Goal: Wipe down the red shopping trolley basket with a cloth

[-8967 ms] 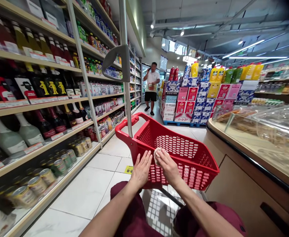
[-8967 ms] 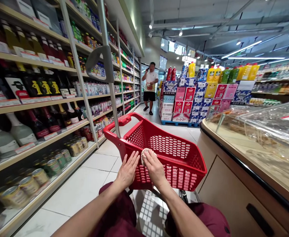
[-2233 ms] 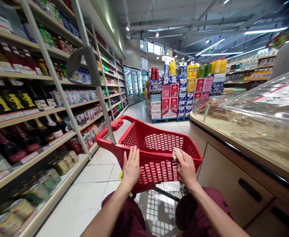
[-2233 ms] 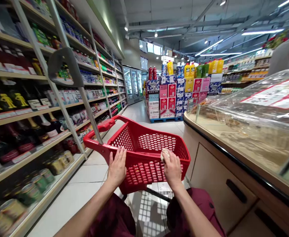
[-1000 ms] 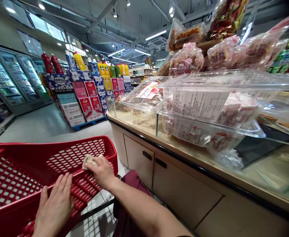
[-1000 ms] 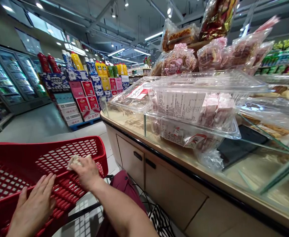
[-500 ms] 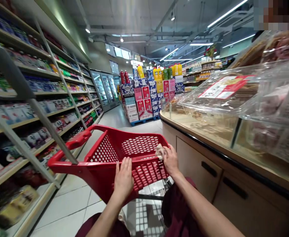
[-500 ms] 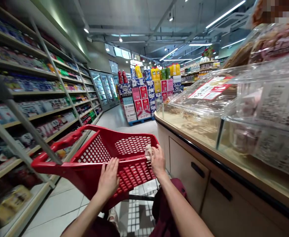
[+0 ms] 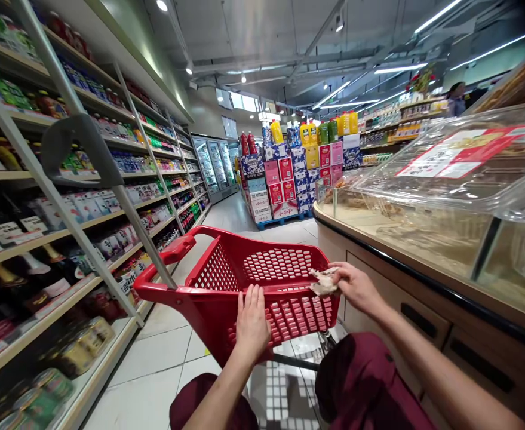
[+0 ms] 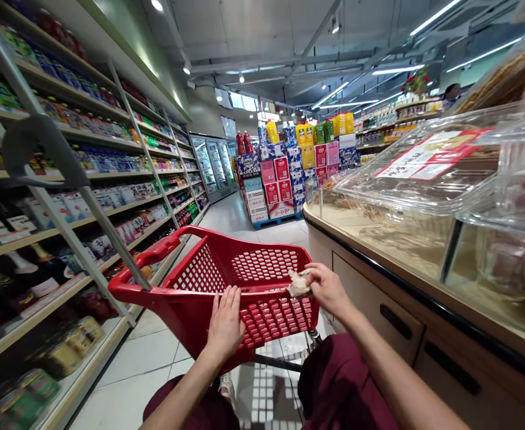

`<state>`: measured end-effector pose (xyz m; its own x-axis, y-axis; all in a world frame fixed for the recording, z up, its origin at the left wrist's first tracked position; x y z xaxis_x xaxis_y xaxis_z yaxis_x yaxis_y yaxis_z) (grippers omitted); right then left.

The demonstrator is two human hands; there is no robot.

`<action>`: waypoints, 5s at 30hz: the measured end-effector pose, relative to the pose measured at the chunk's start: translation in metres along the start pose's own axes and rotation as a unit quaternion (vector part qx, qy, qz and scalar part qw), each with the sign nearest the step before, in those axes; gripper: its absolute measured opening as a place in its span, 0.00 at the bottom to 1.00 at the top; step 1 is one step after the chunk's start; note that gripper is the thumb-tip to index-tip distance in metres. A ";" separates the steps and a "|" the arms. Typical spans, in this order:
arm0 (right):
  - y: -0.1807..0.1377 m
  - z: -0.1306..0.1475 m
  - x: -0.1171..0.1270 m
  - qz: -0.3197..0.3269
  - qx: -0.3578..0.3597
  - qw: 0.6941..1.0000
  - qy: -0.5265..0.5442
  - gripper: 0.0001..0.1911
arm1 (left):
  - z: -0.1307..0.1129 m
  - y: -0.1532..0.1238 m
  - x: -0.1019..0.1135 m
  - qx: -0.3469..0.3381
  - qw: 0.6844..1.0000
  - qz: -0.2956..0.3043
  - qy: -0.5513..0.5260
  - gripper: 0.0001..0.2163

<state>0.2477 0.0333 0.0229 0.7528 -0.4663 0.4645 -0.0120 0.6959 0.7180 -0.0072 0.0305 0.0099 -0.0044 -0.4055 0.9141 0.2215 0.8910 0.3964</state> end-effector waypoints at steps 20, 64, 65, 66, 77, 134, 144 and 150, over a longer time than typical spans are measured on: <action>-0.044 -0.023 -0.040 -0.063 0.045 0.991 -0.107 0.15 | -0.005 -0.002 0.003 -0.008 1.000 0.001 0.003 0.29; -0.007 0.071 -0.068 -0.102 -0.113 0.941 0.302 0.22 | -0.025 0.015 -0.001 0.154 0.747 0.081 -0.641 0.10; -0.013 0.077 -0.082 -0.090 -0.135 0.925 0.344 0.23 | -0.026 0.014 -0.005 0.154 0.737 0.084 -0.653 0.10; -0.019 0.083 -0.094 -0.078 -0.146 0.911 0.378 0.24 | -0.028 0.013 -0.008 0.151 0.737 0.084 -0.654 0.11; -0.028 0.004 -0.047 -0.126 -0.042 0.989 -0.065 0.23 | 0.024 0.010 0.032 0.080 0.969 -0.075 -0.222 0.23; 0.049 0.255 -0.250 0.005 0.223 0.973 0.062 0.21 | 0.178 -0.042 0.072 0.183 0.958 -0.220 0.016 0.33; 0.021 0.214 -0.211 -0.023 0.283 0.957 0.057 0.24 | 0.194 -0.054 0.068 0.152 0.967 -0.205 0.009 0.32; -0.016 0.246 -0.260 0.095 0.451 0.886 0.045 0.16 | 0.199 -0.079 0.044 0.176 0.965 -0.192 -0.002 0.33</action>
<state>-0.1101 0.0090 0.0182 0.7297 -0.3139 0.6074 -0.6347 0.0193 0.7725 -0.2189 -0.0171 0.0361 -0.0249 -0.7198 0.6937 -0.1419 0.6894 0.7103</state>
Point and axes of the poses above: each hand's wrist, its own y-axis towards the middle knuckle, its own x-axis out of the back of the hand, z = x × y, the point moved 6 cm from there along y, towards the middle knuckle, and after that the axes turned 11 degrees about x, right-handed, at the moved point
